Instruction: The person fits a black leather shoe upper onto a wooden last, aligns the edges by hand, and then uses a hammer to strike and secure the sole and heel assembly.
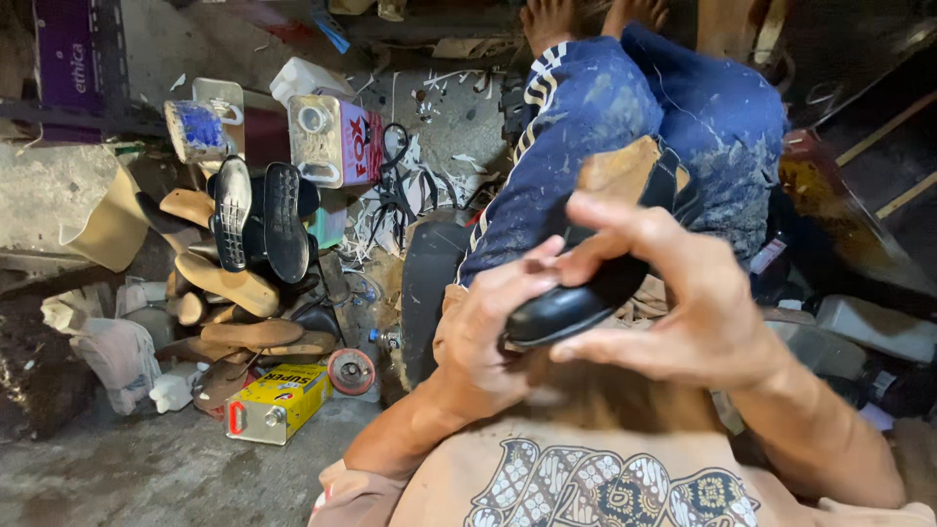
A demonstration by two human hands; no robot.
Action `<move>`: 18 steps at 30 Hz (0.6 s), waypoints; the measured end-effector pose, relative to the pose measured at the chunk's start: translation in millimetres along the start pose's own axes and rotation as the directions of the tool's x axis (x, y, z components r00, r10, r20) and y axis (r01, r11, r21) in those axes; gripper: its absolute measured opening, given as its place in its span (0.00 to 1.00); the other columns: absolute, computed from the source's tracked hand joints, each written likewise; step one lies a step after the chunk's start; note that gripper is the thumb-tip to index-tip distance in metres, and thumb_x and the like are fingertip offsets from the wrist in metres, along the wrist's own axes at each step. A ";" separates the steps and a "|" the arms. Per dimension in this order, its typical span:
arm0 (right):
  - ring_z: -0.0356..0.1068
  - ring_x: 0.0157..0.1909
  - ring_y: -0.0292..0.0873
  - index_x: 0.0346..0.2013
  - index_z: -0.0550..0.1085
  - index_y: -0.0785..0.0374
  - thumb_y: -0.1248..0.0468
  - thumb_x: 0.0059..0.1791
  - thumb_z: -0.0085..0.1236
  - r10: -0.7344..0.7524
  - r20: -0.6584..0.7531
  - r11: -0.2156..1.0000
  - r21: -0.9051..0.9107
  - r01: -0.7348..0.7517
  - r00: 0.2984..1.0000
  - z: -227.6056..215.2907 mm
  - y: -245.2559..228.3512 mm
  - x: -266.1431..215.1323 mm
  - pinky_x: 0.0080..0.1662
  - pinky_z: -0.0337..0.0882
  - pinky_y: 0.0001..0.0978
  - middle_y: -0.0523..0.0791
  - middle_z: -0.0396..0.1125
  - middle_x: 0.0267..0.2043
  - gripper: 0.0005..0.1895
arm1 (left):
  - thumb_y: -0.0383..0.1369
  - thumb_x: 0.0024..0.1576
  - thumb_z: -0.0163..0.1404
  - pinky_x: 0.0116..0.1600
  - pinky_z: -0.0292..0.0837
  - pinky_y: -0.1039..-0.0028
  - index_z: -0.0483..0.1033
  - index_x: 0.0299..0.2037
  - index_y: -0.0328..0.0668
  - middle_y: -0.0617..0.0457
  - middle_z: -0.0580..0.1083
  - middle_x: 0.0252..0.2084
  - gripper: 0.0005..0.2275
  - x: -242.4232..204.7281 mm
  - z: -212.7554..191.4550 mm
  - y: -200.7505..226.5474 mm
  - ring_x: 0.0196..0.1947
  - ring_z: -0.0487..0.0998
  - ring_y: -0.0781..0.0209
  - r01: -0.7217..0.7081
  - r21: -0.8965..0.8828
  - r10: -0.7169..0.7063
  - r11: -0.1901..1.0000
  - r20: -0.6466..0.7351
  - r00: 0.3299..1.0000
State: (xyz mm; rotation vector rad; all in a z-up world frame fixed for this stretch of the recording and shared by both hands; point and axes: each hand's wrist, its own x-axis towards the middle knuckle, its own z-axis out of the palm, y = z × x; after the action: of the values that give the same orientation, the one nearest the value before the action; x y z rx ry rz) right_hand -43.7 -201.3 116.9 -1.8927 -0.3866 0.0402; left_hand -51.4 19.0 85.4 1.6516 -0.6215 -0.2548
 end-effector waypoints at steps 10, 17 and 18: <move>0.58 0.76 0.68 0.68 0.62 0.75 0.57 0.41 0.78 -0.015 -0.072 0.880 -0.475 -0.021 0.997 -39.8 28.8 -40.9 0.79 0.59 0.64 0.62 0.59 0.70 0.49 | 0.30 0.59 0.59 0.75 0.65 0.52 0.62 0.54 0.43 0.45 0.68 0.57 0.19 2.0 16.6 -62.8 0.66 0.73 0.38 0.055 -0.408 -0.164 0.911 -0.236 0.958; 0.57 0.73 0.73 0.59 0.69 0.76 0.56 0.49 0.74 -0.002 -0.080 0.788 -0.613 -0.048 0.997 -26.2 28.7 -48.3 0.76 0.60 0.69 0.64 0.59 0.66 0.34 | 0.40 0.61 0.57 0.74 0.66 0.60 0.67 0.60 0.41 0.43 0.71 0.60 0.21 -2.1 17.5 -62.2 0.64 0.72 0.50 0.140 -0.137 -0.165 0.981 -0.194 0.967; 0.56 0.73 0.71 0.57 0.71 0.72 0.55 0.50 0.74 -0.032 -0.076 0.779 -0.627 -0.023 0.997 -22.5 27.4 -47.0 0.75 0.61 0.71 0.64 0.58 0.66 0.31 | 0.40 0.61 0.56 0.74 0.66 0.60 0.67 0.59 0.42 0.42 0.71 0.60 0.20 -0.6 16.9 -59.7 0.64 0.72 0.49 0.141 -0.113 -0.161 0.984 -0.189 0.969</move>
State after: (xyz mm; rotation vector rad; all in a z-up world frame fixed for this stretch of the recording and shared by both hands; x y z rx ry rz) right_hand -76.5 -243.3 92.1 -2.5505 -0.3747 -0.1965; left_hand -45.5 8.8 24.5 1.6070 -0.3285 -0.2247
